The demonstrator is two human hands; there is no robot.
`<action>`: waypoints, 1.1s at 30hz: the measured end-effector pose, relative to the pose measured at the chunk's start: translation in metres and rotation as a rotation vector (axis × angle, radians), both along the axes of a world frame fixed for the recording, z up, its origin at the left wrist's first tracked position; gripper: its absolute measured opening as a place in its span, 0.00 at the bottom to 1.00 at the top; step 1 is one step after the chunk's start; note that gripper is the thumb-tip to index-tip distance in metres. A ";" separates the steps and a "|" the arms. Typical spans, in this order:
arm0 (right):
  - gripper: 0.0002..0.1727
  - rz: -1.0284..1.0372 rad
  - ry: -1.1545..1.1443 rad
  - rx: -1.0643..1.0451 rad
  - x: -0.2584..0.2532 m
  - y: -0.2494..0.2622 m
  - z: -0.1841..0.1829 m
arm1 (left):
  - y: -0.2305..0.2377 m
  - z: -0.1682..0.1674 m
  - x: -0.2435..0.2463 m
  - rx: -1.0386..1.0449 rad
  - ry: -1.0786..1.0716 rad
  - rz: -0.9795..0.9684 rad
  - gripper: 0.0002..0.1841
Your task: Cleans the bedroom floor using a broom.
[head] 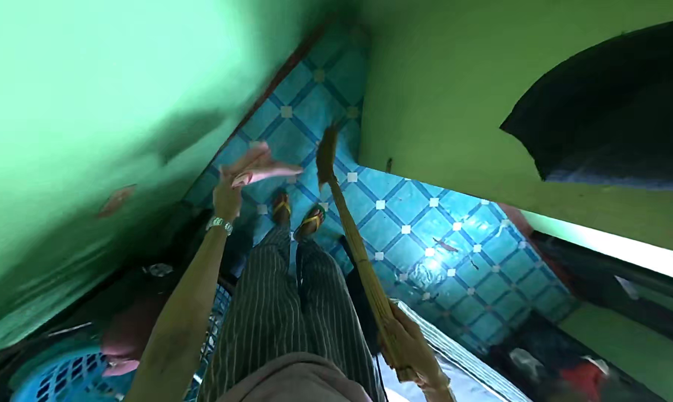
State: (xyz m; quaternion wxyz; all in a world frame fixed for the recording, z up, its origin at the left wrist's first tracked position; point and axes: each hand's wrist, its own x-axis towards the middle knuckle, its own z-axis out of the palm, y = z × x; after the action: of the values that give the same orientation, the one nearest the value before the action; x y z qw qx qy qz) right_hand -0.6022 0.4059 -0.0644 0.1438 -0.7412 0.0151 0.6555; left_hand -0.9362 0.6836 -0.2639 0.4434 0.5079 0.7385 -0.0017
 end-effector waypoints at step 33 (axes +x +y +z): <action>0.22 -0.497 0.161 -0.032 -0.055 0.046 -0.050 | 0.050 0.020 0.014 0.096 -0.063 0.162 0.22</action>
State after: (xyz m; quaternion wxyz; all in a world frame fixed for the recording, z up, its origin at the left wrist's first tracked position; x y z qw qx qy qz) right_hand -0.6568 0.4515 -0.1140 0.2872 -0.6624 0.2186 0.6564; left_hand -0.9219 0.7332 -0.2437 0.4401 0.4671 0.7621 0.0857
